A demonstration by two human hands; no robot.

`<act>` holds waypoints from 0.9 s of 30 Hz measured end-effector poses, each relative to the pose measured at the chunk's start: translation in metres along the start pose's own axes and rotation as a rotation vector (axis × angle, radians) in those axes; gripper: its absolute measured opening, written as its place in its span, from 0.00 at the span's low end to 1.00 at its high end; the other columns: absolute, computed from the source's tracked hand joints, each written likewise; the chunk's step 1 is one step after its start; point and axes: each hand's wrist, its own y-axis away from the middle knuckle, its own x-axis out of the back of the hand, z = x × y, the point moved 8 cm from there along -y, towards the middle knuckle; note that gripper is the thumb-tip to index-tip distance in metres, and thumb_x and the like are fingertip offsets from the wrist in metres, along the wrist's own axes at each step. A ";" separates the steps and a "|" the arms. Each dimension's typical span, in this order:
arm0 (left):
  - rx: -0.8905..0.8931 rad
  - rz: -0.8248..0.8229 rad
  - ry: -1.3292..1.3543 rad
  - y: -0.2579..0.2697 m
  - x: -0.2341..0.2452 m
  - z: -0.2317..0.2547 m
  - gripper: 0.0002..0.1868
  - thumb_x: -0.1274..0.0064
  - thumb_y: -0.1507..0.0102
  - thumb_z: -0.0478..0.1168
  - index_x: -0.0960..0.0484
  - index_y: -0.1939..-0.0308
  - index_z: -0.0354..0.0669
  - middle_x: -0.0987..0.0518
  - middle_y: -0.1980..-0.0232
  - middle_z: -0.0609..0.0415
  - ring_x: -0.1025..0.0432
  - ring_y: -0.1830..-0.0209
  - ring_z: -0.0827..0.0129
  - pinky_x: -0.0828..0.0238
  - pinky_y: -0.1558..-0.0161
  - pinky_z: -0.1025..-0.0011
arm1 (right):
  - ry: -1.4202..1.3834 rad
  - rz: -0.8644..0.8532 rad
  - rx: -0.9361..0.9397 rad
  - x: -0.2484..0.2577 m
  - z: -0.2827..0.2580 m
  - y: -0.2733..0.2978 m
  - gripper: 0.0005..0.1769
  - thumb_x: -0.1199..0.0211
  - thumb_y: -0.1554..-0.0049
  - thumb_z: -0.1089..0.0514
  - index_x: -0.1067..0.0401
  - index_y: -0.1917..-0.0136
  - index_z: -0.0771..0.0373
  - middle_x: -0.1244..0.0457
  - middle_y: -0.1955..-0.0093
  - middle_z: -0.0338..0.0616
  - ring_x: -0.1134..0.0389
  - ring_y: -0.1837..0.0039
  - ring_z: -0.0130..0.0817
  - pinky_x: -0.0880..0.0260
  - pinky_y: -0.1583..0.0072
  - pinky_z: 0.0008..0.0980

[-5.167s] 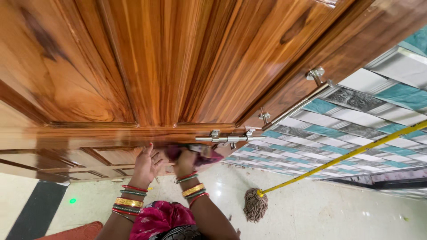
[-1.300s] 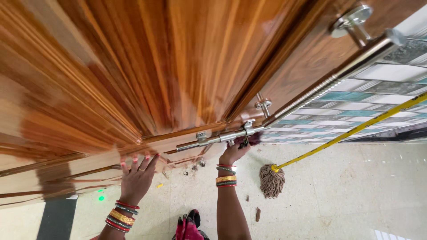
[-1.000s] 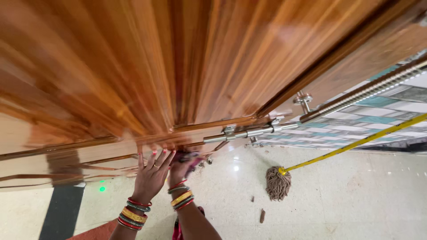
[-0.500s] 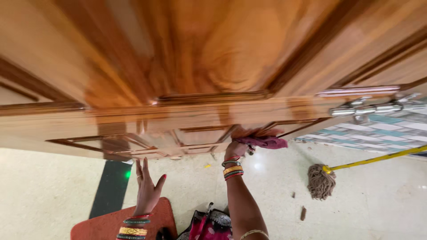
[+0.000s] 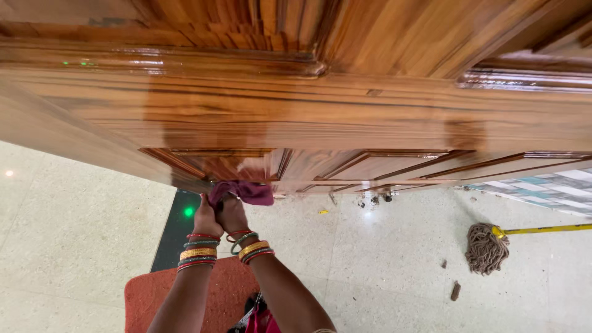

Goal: The person cleans a wooden door by wiping its panels, frame, and hardware with a cloth.

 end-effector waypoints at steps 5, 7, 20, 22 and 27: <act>0.147 -0.208 0.154 -0.015 -0.012 -0.026 0.28 0.66 0.29 0.59 0.42 0.29 0.51 0.35 0.29 0.47 0.39 0.28 0.51 0.43 0.31 0.40 | -0.203 0.264 -0.036 0.140 -0.018 -0.078 0.12 0.44 0.43 0.61 0.21 0.56 0.68 0.31 0.61 0.50 0.31 0.61 0.45 0.30 0.57 0.44; 0.092 -0.325 0.162 -0.021 -0.030 -0.028 0.23 0.65 0.28 0.47 0.41 0.30 0.48 0.39 0.26 0.51 0.43 0.24 0.50 0.43 0.28 0.38 | -0.519 0.346 0.059 0.216 -0.025 -0.089 0.17 0.46 0.34 0.53 0.24 0.52 0.67 0.32 0.58 0.48 0.29 0.58 0.43 0.26 0.56 0.46; 0.043 -0.300 0.181 -0.137 0.048 -0.019 0.21 0.58 0.29 0.46 0.29 0.35 0.42 0.28 0.31 0.46 0.37 0.28 0.49 0.40 0.31 0.44 | -0.565 -0.177 -0.470 -0.076 0.108 -0.019 0.15 0.37 0.34 0.57 0.26 0.35 0.59 0.31 0.42 0.44 0.31 0.40 0.44 0.28 0.37 0.49; -0.044 -0.059 0.238 -0.141 0.095 -0.008 0.17 0.52 0.28 0.46 0.26 0.38 0.45 0.28 0.35 0.50 0.36 0.30 0.54 0.40 0.28 0.48 | -0.807 -0.184 -0.751 -0.094 0.131 -0.023 0.14 0.42 0.34 0.52 0.25 0.37 0.56 0.29 0.43 0.43 0.30 0.42 0.42 0.27 0.39 0.49; 0.076 -0.143 0.119 -0.161 0.054 -0.057 0.14 0.57 0.32 0.42 0.28 0.42 0.47 0.24 0.42 0.46 0.33 0.37 0.50 0.44 0.31 0.37 | -0.925 -0.157 -0.769 0.023 0.147 -0.120 0.23 0.56 0.34 0.46 0.24 0.43 0.58 0.28 0.47 0.49 0.29 0.46 0.41 0.25 0.46 0.45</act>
